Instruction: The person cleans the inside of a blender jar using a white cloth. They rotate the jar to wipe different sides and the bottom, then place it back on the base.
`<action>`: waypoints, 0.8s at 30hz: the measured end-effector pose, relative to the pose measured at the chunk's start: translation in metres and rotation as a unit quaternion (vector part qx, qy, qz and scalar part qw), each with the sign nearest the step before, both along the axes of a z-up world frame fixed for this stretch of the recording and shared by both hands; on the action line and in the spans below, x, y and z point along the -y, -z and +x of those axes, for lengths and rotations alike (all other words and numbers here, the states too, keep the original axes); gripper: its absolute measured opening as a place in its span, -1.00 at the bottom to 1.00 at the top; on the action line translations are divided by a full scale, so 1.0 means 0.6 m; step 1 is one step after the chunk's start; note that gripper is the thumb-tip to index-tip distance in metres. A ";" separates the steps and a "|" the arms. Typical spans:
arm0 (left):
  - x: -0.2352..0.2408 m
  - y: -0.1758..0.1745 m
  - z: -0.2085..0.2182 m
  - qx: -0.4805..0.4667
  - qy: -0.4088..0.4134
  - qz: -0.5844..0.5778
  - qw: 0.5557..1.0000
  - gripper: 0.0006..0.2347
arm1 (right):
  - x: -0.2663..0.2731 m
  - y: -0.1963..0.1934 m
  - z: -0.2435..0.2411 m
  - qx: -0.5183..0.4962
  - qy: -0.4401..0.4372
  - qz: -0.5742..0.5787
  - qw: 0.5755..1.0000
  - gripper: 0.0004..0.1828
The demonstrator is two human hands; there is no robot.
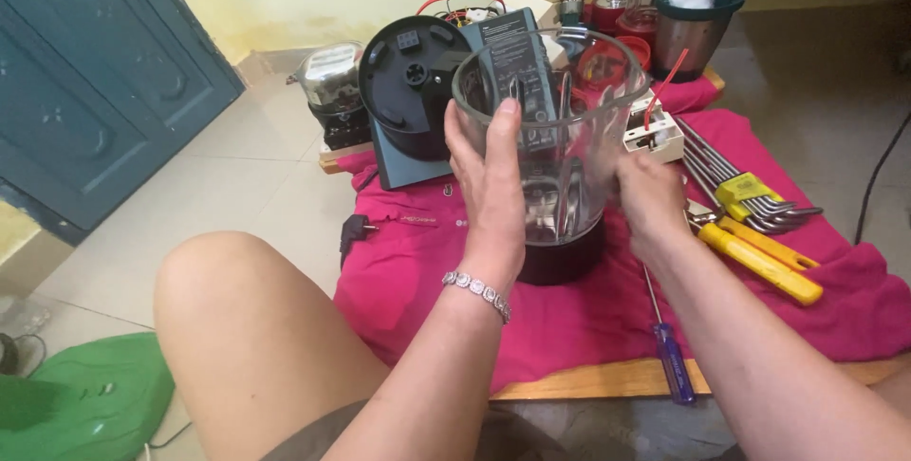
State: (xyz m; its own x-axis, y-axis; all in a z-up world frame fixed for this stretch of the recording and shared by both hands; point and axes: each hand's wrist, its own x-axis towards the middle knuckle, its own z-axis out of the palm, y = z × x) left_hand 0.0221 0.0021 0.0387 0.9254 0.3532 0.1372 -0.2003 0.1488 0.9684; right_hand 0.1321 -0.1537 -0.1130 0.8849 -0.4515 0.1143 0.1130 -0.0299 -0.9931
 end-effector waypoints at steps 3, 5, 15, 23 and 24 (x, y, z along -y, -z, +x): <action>0.005 -0.006 -0.004 0.000 -0.002 -0.001 1.000 -0.07 | -0.059 -0.096 -0.056 0.001 -0.031 0.091 0.995 -0.81; 0.006 -0.008 -0.007 0.000 0.001 -0.005 1.000 -0.07 | -0.066 -0.080 -0.045 0.020 -0.014 0.146 0.989 -0.76; -0.021 -0.037 0.058 0.050 0.145 -0.134 0.979 -0.20 | -0.069 -0.083 -0.143 0.053 0.079 0.127 0.987 -0.67; -0.085 0.001 0.115 0.028 0.216 -0.183 0.959 -0.23 | -0.094 -0.147 -0.194 0.076 0.031 0.050 0.995 -0.67; -0.089 0.004 0.129 0.037 0.243 -0.155 0.957 -0.21 | -0.091 -0.168 -0.199 0.085 0.020 0.016 0.996 -0.60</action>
